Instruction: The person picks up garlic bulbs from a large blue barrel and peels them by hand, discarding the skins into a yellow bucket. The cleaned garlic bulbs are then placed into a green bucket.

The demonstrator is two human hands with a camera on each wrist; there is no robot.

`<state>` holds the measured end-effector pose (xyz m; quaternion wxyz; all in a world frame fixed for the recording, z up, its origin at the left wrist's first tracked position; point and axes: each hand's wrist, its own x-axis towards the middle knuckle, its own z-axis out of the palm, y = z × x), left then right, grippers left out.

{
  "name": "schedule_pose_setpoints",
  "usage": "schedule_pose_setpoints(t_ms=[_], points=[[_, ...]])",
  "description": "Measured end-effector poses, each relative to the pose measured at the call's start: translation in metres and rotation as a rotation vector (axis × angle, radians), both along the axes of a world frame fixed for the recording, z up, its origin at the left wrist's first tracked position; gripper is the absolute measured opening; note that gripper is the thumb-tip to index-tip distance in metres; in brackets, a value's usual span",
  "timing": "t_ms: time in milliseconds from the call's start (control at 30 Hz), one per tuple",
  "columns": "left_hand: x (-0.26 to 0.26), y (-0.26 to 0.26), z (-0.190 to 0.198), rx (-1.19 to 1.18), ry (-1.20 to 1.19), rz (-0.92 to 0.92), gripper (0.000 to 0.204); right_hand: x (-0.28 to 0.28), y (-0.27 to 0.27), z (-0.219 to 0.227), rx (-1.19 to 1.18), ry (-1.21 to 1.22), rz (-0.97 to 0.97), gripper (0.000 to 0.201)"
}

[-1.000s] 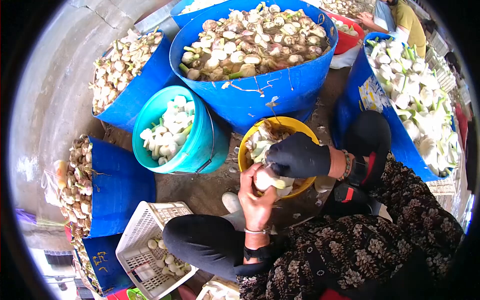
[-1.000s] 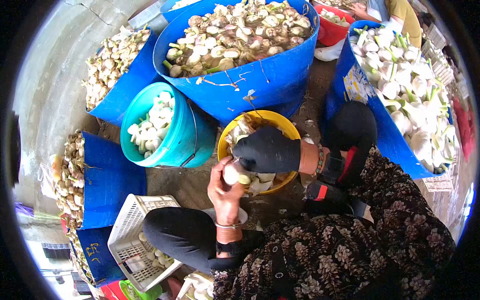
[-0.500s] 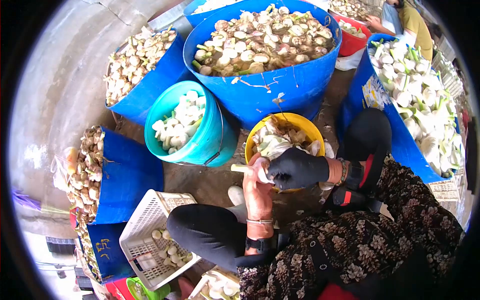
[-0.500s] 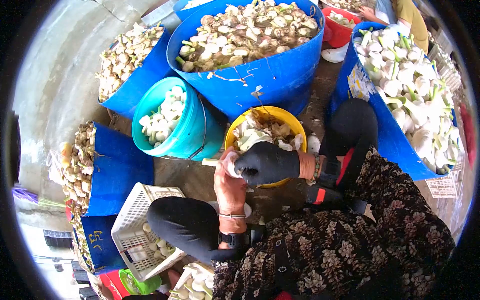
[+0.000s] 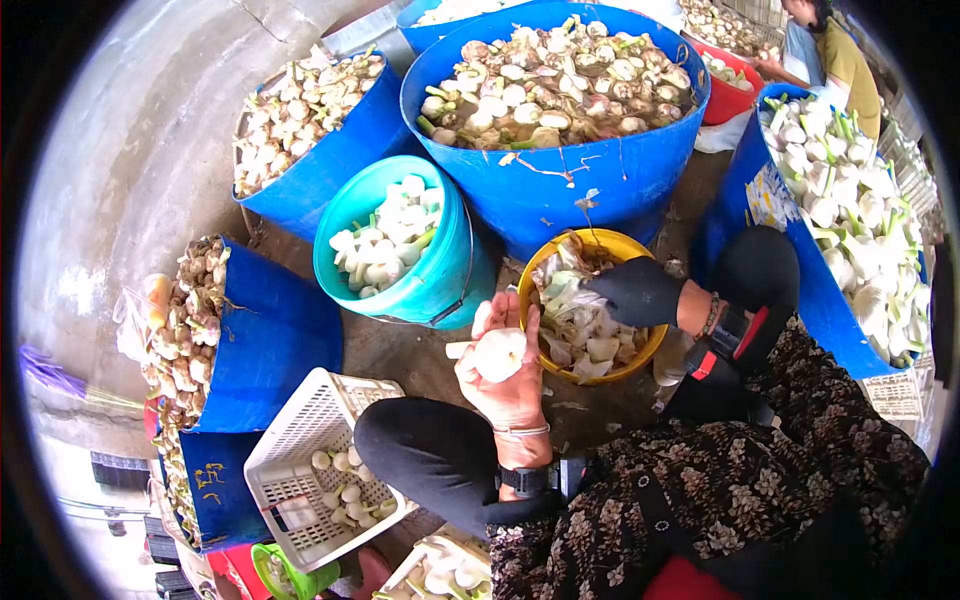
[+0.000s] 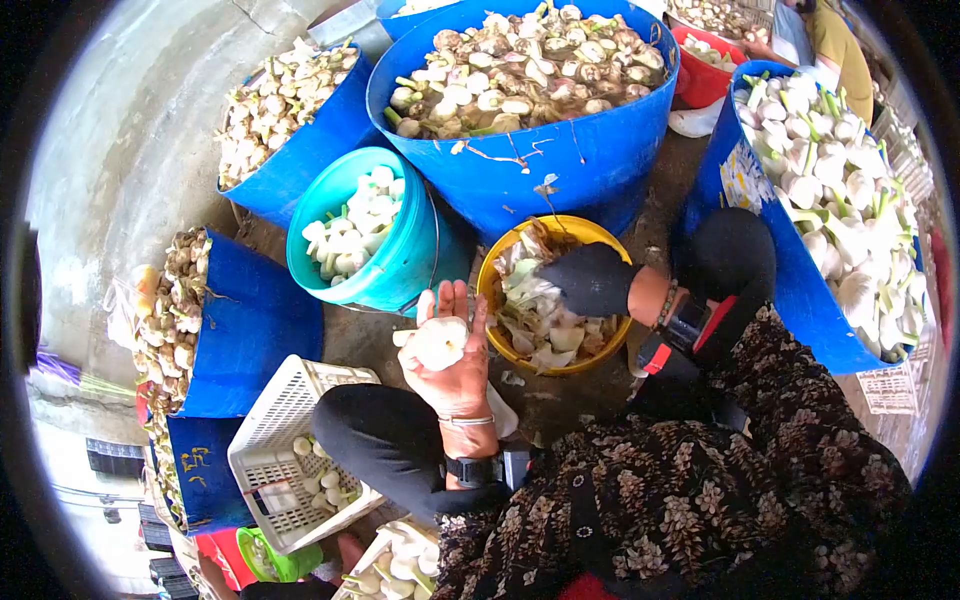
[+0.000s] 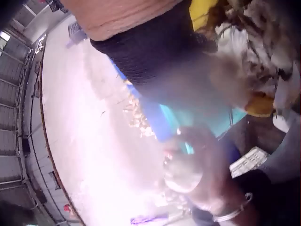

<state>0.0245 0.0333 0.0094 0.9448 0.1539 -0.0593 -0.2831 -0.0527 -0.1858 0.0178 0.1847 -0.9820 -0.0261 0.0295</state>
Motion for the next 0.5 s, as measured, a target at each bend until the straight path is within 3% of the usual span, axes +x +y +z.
schedule_pose_setpoints(t_ms=[67, 167, 200, 233, 300, 333, 367, 433, 467, 500], points=[[-0.002, -0.003, -0.003, 0.054, -0.021, 0.024, 0.054, 0.006, 0.015, 0.009, 0.243, -0.219, 0.033, 0.033], [-0.004, -0.009, -0.011, 0.18, -0.049, 0.001, 0.054, 0.01, 0.052, 0.038, 0.403, -0.292, 0.066, 0.032], [-0.007, -0.012, -0.011, 0.43, -0.055, 0.055, 0.052, 0.014, 0.06, 0.039, 0.364, -0.234, 0.074, 0.036], [-0.011, -0.015, -0.01, 0.381, 0.044, 0.094, 0.047, 0.015, 0.061, 0.038, 0.366, -0.237, 0.082, 0.036], [-0.013, -0.007, -0.016, 0.549, -0.073, 0.126, 0.043, 0.019, 0.054, 0.034, 0.247, -0.165, 0.185, 0.037], [-0.018, -0.006, -0.01, 0.561, -0.059, 0.14, 0.04, 0.019, 0.051, 0.027, 0.308, -0.29, 0.233, 0.038], [-0.02, -0.005, -0.003, 0.606, -0.203, 0.198, 0.037, 0.019, 0.049, 0.025, 0.302, -0.281, 0.242, 0.035], [-0.009, 0.008, 0.017, 0.603, -0.122, 0.219, 0.033, 0.023, 0.044, 0.026, 0.308, -0.253, 0.273, 0.028], [0.004, 0.029, 0.047, 0.658, -0.104, 0.418, 0.028, 0.026, 0.035, 0.033, 0.294, -0.275, 0.246, 0.028], [0.01, 0.046, 0.069, 0.594, -0.09, 0.473, 0.023, 0.031, 0.029, 0.037, 0.291, -0.31, 0.253, 0.026]])
